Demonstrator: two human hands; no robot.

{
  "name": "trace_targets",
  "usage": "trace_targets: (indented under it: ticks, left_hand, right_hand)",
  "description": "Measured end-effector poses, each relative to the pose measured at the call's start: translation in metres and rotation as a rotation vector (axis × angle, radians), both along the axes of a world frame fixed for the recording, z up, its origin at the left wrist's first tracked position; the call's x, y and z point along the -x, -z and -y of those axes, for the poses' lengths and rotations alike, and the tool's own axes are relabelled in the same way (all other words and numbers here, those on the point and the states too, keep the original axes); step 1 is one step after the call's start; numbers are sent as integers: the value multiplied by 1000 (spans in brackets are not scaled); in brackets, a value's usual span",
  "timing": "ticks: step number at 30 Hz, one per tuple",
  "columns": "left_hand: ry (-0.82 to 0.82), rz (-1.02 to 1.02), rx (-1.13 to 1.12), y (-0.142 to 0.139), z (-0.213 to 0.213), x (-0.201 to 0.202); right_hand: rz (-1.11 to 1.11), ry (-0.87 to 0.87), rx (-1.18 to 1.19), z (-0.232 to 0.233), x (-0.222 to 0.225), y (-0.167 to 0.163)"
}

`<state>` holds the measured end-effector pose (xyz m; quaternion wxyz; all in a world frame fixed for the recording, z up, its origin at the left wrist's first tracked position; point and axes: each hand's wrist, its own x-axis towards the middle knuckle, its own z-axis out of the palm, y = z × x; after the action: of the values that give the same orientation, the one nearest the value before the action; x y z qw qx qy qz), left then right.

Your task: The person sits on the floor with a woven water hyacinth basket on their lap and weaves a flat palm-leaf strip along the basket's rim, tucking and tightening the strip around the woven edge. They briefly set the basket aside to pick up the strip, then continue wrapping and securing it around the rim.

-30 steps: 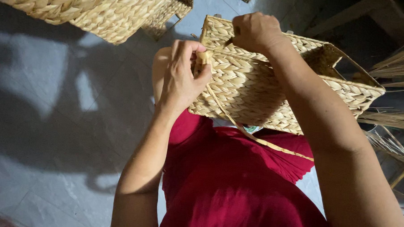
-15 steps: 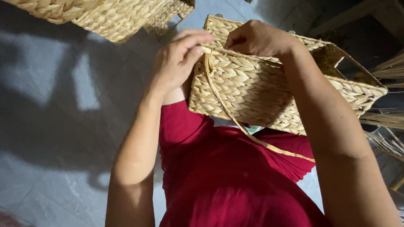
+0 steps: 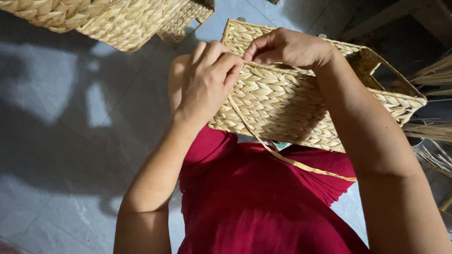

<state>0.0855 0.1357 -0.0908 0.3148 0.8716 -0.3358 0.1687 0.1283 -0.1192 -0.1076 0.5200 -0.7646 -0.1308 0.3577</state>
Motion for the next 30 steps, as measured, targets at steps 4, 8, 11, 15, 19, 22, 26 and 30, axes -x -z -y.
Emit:
trace_targets:
  ticks: [4, 8, 11, 15, 19, 22, 26, 30]
  left_hand:
    - [24, -34, -5, -2, 5, 2]
    - [40, -19, -16, -2, 5, 2]
    - [70, -22, -32, -1, 3, 1]
    - [107, -7, -70, 0, 1, -1]
    - [100, -49, -50, -2, 1, 0]
    - [107, 40, -48, -4, 0, 2]
    - [101, 46, -83, -3, 0, 0]
    - [128, 115, -164, -2, 3, -2]
  right_hand:
    - [2, 20, -96, -6, -1, 1]
    - [59, 39, -179, -13, -2, 2]
    - [71, 16, -132, -12, -2, 4]
    - [39, -14, 72, -6, -4, 9]
    - [77, -19, 82, -9, -8, 17]
    - [137, -29, 17, -17, -12, 20]
    - [233, -94, 113, -24, -13, 17]
    - [57, -91, 71, -15, -11, 8]
